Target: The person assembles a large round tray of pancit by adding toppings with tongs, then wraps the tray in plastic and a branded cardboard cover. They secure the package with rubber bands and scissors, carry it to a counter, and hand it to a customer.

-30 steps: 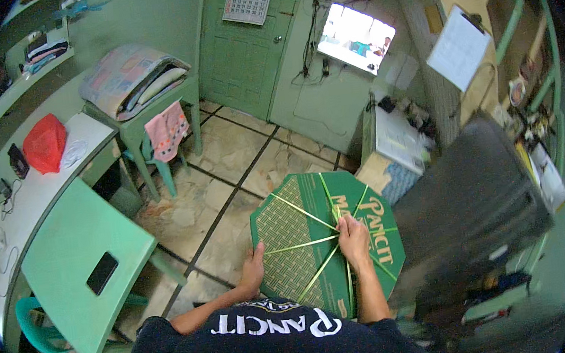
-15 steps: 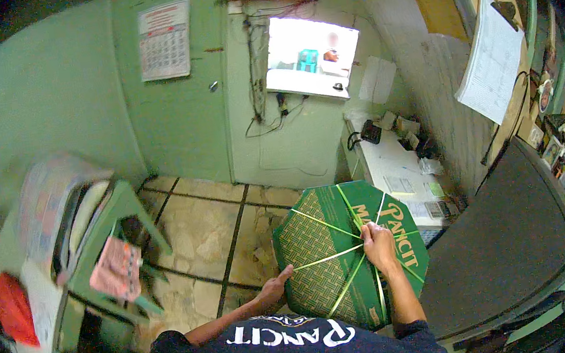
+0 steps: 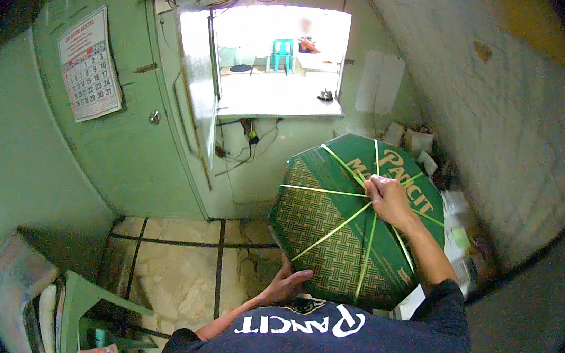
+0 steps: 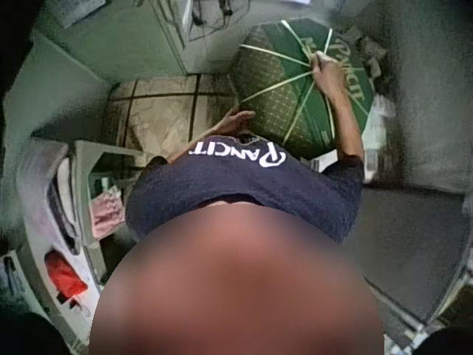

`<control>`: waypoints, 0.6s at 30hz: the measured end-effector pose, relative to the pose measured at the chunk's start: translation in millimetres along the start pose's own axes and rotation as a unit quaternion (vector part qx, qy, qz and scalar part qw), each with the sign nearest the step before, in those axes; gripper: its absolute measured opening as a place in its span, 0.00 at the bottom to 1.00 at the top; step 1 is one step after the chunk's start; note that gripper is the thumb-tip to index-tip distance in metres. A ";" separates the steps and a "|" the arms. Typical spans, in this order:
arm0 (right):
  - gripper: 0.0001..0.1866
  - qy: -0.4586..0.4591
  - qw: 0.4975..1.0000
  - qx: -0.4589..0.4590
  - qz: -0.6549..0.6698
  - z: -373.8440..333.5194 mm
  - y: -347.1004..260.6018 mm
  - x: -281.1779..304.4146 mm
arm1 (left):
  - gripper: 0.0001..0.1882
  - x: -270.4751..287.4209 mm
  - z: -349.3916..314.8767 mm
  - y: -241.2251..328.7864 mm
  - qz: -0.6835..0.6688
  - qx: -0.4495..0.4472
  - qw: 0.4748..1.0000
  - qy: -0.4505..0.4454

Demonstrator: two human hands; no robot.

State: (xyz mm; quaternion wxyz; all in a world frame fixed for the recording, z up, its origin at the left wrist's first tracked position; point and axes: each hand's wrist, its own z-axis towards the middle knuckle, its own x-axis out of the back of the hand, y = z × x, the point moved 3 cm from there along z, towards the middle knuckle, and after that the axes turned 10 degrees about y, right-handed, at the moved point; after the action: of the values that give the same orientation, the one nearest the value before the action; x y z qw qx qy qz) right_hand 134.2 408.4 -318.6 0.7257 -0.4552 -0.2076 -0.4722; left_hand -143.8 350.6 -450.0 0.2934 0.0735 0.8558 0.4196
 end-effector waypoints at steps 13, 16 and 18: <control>0.15 0.025 0.987 0.160 0.008 387.3 79.1 -220.1 | 0.36 83.0 285.7 240.4 -0.107 -0.286 0.940 0.154; 0.15 0.006 0.984 0.174 -0.029 442.9 95.6 -282.8 | 0.35 112.9 342.4 264.8 -0.108 -0.343 0.917 0.174; 0.15 -0.008 0.985 0.170 0.016 475.7 100.3 -314.4 | 0.33 121.7 364.1 287.5 -0.137 -0.309 0.918 0.207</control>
State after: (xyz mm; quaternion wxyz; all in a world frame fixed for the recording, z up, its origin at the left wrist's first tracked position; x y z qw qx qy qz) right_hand 136.0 986.0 -357.6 0.7979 -0.3326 -0.2835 -0.4151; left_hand -72.5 824.9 -457.9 0.1723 -0.2270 0.7266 0.6252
